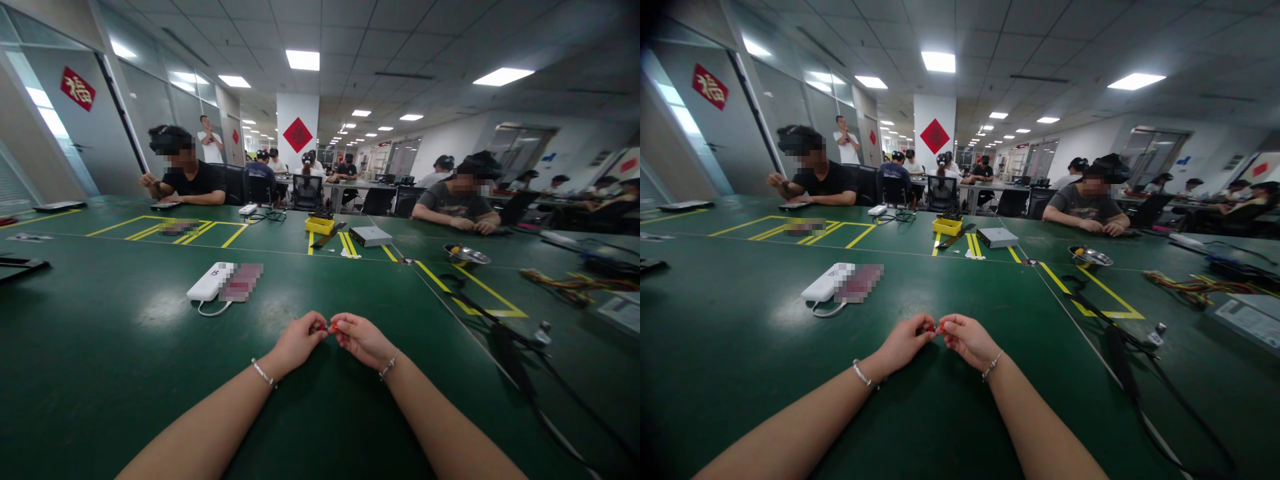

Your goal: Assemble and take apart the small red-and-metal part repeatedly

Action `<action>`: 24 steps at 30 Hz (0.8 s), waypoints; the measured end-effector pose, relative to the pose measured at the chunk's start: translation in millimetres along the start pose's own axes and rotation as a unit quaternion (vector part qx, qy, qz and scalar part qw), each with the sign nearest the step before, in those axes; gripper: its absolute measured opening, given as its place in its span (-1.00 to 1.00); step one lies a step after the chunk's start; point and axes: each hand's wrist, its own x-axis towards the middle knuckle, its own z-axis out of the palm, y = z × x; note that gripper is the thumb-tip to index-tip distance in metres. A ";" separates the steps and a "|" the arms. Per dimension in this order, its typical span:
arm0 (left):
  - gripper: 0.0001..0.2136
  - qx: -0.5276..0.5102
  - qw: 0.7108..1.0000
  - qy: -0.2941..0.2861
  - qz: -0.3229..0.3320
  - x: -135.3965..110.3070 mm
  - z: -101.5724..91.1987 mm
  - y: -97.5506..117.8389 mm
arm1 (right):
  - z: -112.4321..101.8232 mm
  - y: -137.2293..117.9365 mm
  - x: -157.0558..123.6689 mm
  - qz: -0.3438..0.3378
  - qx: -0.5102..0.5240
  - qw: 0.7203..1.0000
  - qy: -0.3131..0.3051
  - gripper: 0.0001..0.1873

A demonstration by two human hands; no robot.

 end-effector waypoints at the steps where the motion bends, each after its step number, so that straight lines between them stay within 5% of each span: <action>1: -0.86 0.006 1.000 -0.001 -0.001 -0.2 -0.2 0.3 | 0.1 0.4 -0.2 0.001 0.003 1.000 -0.003 -0.81; 24: -0.77 0.012 1.000 0.019 0.019 0.3 -2.6 8.4 | -1.1 1.7 -0.5 -0.026 0.048 0.998 0.021 -0.77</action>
